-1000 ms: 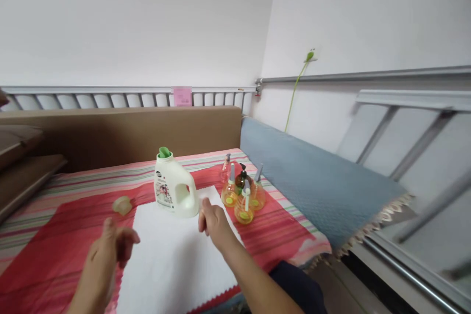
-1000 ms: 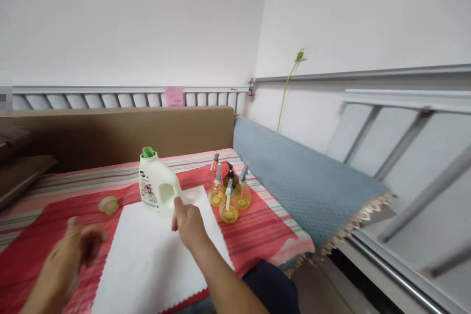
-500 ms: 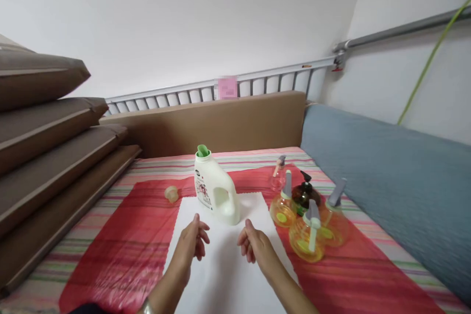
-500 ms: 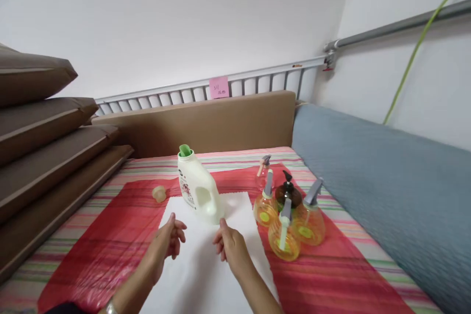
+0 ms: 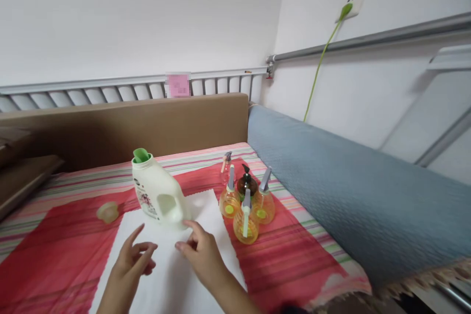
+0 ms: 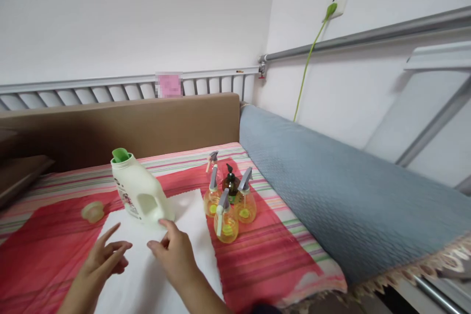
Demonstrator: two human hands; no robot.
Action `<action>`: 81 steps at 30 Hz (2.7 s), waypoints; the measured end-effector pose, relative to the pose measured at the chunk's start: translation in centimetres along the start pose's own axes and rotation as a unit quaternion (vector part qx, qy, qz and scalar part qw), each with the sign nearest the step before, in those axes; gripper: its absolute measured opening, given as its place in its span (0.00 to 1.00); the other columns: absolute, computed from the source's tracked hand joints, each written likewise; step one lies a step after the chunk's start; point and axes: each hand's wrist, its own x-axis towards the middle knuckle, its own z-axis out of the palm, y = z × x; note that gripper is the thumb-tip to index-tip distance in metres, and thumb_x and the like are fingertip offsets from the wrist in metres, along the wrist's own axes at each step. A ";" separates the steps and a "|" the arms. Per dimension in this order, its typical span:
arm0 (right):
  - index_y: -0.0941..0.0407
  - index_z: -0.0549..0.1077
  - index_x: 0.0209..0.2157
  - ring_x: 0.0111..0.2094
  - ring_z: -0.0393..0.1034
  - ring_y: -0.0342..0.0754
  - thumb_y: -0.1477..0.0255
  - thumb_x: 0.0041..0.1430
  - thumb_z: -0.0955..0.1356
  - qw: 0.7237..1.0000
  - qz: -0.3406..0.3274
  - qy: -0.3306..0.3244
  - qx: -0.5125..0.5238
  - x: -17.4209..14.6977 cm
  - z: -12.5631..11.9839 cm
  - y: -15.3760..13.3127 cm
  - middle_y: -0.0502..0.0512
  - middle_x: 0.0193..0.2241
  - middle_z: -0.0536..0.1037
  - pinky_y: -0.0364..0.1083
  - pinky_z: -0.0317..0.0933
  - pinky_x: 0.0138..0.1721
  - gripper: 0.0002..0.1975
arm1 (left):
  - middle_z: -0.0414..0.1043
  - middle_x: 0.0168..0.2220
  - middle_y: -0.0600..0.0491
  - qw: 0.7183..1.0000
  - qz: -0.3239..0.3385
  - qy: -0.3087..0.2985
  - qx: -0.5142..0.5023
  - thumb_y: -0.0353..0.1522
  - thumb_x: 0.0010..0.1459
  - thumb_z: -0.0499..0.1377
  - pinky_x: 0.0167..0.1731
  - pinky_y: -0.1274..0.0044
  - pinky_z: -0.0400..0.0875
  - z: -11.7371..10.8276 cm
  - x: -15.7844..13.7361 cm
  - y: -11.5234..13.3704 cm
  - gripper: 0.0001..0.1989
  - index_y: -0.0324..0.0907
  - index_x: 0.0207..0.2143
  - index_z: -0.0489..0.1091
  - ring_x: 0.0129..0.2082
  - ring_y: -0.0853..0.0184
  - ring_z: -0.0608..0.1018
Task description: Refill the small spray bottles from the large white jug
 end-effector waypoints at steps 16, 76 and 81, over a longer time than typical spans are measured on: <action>0.55 0.40 0.66 0.26 0.70 0.48 0.82 0.48 0.61 0.912 -0.159 0.060 -0.373 -0.7 -0.5 1.3 0.50 0.26 0.77 0.43 0.59 0.29 0.44 | 0.54 0.16 0.65 0.912 0.198 0.126 0.338 0.40 0.51 0.52 0.18 0.81 0.57 -4.7 0.6 2.4 0.42 0.43 0.66 0.38 0.14 0.70 0.64; 0.60 0.71 0.42 0.35 0.74 0.55 0.62 0.42 0.73 0.988 0.003 0.134 0.082 4.2 10.0 -5.6 0.58 0.35 0.80 0.47 0.67 0.33 0.25 | 0.60 0.61 0.52 0.734 0.382 0.022 0.561 0.39 0.61 0.53 0.54 0.63 0.59 -12.0 -2.3 -18.0 0.26 0.54 0.61 0.56 0.59 0.54 0.65; 0.58 0.70 0.41 0.32 0.74 0.54 0.61 0.45 0.70 0.977 0.029 0.189 0.097 -1.1 12.0 -3.7 0.55 0.30 0.79 0.47 0.66 0.31 0.22 | 0.61 0.61 0.51 0.770 0.369 0.001 0.520 0.38 0.60 0.53 0.54 0.61 0.61 -12.1 -2.2 -18.1 0.24 0.53 0.60 0.59 0.59 0.53 0.65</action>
